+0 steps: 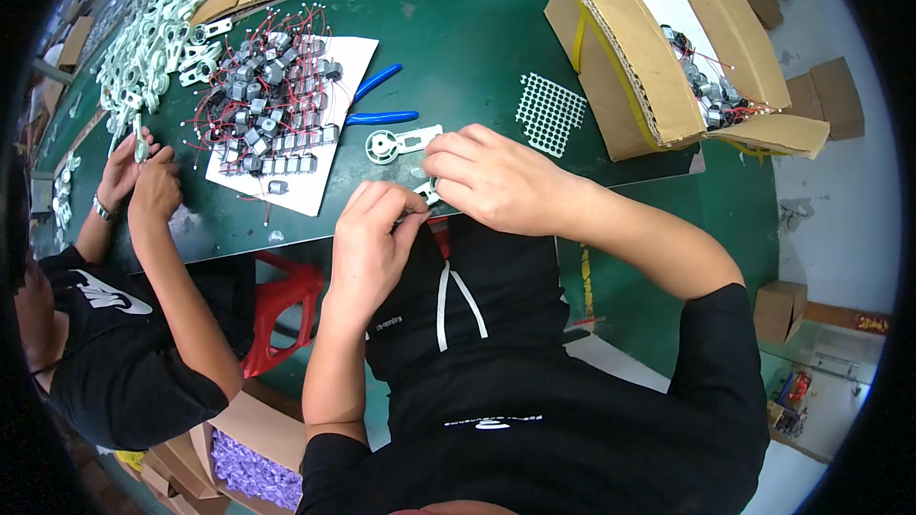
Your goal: Assemble small electronic motor components into white plastic housings at a factory workbench.
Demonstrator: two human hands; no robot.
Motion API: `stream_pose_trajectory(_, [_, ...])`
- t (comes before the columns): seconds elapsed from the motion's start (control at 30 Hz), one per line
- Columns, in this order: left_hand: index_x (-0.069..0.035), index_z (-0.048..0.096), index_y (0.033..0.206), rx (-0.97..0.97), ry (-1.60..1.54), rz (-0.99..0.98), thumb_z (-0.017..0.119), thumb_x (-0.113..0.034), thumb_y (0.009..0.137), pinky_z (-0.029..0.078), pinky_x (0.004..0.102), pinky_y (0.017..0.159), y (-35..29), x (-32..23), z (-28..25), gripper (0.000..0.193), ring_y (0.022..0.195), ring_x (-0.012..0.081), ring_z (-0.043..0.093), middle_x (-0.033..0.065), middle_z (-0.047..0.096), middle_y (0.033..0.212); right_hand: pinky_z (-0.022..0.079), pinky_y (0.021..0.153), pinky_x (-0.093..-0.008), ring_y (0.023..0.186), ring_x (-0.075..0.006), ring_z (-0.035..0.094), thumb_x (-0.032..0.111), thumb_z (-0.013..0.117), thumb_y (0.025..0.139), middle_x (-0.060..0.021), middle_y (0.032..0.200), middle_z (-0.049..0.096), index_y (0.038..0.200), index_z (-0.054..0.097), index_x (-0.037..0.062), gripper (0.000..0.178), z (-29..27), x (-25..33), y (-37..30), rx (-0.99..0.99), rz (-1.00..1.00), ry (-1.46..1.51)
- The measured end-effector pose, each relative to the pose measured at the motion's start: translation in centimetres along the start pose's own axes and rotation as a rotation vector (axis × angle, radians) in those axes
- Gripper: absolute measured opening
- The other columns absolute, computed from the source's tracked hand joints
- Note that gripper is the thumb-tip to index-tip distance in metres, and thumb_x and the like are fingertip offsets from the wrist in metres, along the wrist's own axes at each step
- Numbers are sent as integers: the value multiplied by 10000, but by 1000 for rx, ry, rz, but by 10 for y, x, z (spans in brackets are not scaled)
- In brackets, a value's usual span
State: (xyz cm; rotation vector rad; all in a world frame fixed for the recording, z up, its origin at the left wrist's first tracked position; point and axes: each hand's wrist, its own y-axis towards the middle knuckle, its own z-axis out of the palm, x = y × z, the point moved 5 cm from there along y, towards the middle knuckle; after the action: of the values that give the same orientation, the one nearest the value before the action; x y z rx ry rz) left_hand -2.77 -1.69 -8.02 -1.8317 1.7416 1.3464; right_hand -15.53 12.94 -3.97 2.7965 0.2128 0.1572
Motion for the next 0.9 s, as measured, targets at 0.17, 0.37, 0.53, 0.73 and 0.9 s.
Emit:
stream_pose_trajectory(0.17, [-38, 761, 994, -3, 0, 7, 867, 70, 878, 607, 475, 847, 0, 2, 2, 190, 946, 361, 709, 116, 718, 980, 554, 1060, -466, 1312, -342, 692, 136, 739, 930, -138, 1214, 722, 978, 696, 9, 141, 0, 3, 8, 46, -1, -17])
stream_pose_trajectory(0.37, [-34, 758, 991, -4, -22, -7, 858, 74, 882, 605, 482, 845, 0, 2, 2, 183, 944, 368, 707, 123, 715, 976, 557, 1070, -461, 1345, -356, 675, 124, 737, 949, -142, 1239, 735, 1000, 722, -5, 140, 5, -3, 8, 72, 89, 30])
stream_pose_trajectory(0.53, [-30, 756, 992, -5, -19, -11, 855, 74, 888, 606, 485, 846, 0, 0, 1, 177, 947, 365, 708, 123, 716, 976, 560, 1090, -471, 1368, -357, 665, 121, 738, 952, -142, 1278, 743, 1030, 739, -18, 159, 4, -6, 12, 99, 191, 90])
stream_pose_trajectory(0.73, [-30, 754, 988, -13, -25, -27, 851, 80, 889, 607, 485, 849, 1, 0, 1, 176, 952, 363, 711, 121, 720, 979, 562, 1113, -485, 1348, -360, 668, 92, 744, 957, -144, 1298, 742, 1042, 738, -22, 143, 5, -3, 11, 90, 140, 111])
stream_pose_trajectory(0.9, [-27, 753, 986, -22, -21, -39, 852, 89, 881, 606, 486, 852, 0, -1, 1, 186, 953, 366, 710, 125, 725, 982, 556, 1126, -497, 1342, -370, 659, 37, 765, 940, -159, 1305, 723, 1076, 727, -28, 155, 6, -11, 13, 116, 153, 238])
